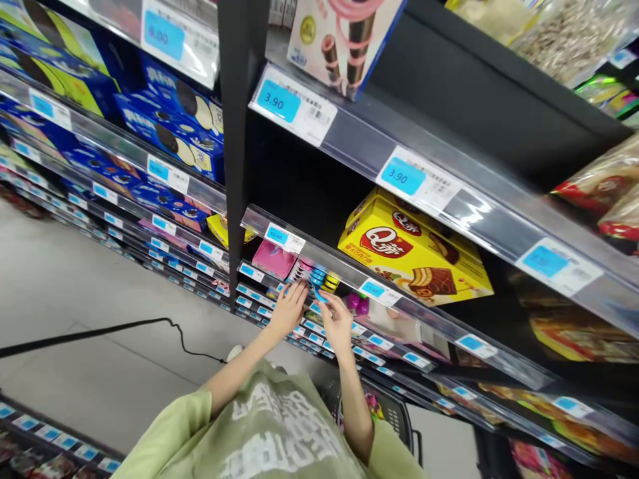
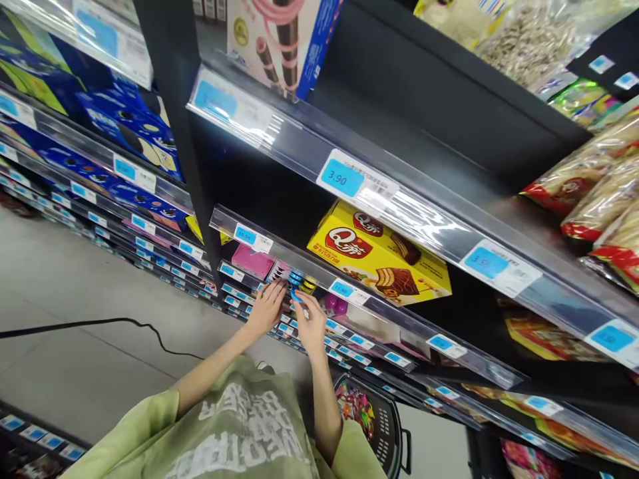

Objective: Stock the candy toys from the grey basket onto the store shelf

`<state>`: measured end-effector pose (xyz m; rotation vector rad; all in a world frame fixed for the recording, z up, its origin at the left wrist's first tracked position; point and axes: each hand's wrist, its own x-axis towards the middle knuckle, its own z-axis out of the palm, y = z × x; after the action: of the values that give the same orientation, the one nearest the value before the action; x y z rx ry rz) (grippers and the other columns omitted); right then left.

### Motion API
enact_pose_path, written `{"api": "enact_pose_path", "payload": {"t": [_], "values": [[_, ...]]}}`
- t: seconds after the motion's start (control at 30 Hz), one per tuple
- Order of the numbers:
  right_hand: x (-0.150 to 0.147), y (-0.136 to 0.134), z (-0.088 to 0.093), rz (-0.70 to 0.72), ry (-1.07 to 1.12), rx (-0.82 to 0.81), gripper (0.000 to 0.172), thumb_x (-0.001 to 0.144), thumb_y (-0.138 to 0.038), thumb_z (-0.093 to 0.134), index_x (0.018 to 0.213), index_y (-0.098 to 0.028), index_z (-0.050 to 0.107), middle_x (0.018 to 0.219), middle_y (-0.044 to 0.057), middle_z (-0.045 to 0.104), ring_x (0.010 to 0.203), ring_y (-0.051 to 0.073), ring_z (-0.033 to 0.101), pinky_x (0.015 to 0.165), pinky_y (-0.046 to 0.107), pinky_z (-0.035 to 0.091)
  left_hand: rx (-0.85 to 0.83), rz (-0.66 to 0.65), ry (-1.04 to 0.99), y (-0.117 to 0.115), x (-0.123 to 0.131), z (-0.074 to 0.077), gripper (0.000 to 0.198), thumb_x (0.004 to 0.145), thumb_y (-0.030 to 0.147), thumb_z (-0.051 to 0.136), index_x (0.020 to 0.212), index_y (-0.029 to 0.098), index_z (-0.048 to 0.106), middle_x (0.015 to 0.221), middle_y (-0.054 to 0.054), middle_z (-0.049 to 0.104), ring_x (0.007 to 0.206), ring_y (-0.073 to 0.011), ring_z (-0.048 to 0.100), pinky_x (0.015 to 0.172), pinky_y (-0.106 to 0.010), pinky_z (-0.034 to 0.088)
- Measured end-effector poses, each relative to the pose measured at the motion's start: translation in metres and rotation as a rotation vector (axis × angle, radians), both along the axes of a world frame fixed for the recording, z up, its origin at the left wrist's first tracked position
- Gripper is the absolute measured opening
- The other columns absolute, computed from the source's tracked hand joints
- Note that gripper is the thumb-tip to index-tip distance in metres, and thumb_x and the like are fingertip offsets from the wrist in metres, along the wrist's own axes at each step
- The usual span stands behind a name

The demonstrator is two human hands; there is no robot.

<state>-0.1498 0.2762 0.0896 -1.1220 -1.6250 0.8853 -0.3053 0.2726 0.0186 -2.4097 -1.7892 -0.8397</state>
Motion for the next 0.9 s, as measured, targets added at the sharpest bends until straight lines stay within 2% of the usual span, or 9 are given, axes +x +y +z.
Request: {"api": "enact_pose_path", "payload": {"t": [0.13, 0.27, 0.43, 0.67, 0.8, 0.9], "values": [[-0.006, -0.001, -0.001, -0.032, 0.003, -0.029, 0.025, 0.095, -0.036, 0.065, 0.112, -0.021, 0.075, 0.119, 0.012, 0.070, 0.094, 0.022, 0.074, 0.089, 0.040, 0.062, 0.007, -0.039, 0.023, 0.001, -0.007, -0.001, 0.055, 0.096, 0.025, 0.047, 0.149, 0.010, 0.049, 0.158, -0.015, 0.047, 0.150, -0.0271, 0.036, 0.123, -0.046, 0.030], [-0.012, -0.005, -0.004, -0.058, 0.006, -0.019, 0.025, 0.095, -0.037, 0.064, 0.111, -0.021, 0.075, 0.122, 0.013, 0.069, 0.106, 0.025, 0.072, 0.089, 0.040, 0.063, 0.005, -0.091, 0.045, 0.003, -0.014, -0.004, 0.058, 0.094, 0.021, 0.046, 0.152, 0.010, 0.045, 0.160, -0.014, 0.044, 0.151, -0.0259, 0.034, 0.123, -0.045, 0.029], [-0.015, -0.006, -0.001, -0.157, -0.108, 0.004, 0.028, 0.097, -0.038, 0.060, 0.116, -0.021, 0.072, 0.122, 0.013, 0.069, 0.093, 0.022, 0.075, 0.089, 0.039, 0.061, 0.020, -0.120, 0.046, 0.004, -0.017, -0.007, 0.061, 0.093, 0.019, 0.045, 0.154, 0.009, 0.042, 0.162, -0.014, 0.041, 0.153, -0.0264, 0.031, 0.125, -0.047, 0.027], [-0.018, 0.002, -0.001, -0.172, -0.163, -0.041, 0.031, 0.097, -0.043, 0.058, 0.115, -0.021, 0.070, 0.117, 0.012, 0.073, 0.093, 0.022, 0.075, 0.088, 0.037, 0.061, 0.005, -0.143, 0.039, 0.005, -0.019, -0.008, 0.064, 0.093, 0.019, 0.045, 0.155, 0.008, 0.039, 0.163, -0.014, 0.039, 0.153, -0.0265, 0.030, 0.125, -0.047, 0.026], [-0.021, 0.004, 0.002, -0.177, -0.213, -0.002, 0.030, 0.099, -0.042, 0.056, 0.114, -0.020, 0.070, 0.115, 0.012, 0.074, 0.090, 0.021, 0.075, 0.085, 0.036, 0.061, 0.023, -0.154, 0.021, 0.005, -0.018, -0.013, 0.062, 0.093, 0.020, 0.044, 0.154, 0.008, 0.041, 0.163, -0.014, 0.039, 0.154, -0.0266, 0.029, 0.126, -0.047, 0.024], [-0.025, 0.004, 0.009, -0.171, -0.341, 0.095, 0.029, 0.101, -0.037, 0.053, 0.115, -0.020, 0.072, 0.115, 0.011, 0.073, 0.096, 0.022, 0.074, 0.089, 0.036, 0.059, 0.028, -0.148, 0.005, 0.005, -0.018, -0.015, 0.062, 0.093, 0.019, 0.044, 0.154, 0.008, 0.041, 0.163, -0.014, 0.039, 0.154, -0.0269, 0.029, 0.126, -0.047, 0.023]]}}
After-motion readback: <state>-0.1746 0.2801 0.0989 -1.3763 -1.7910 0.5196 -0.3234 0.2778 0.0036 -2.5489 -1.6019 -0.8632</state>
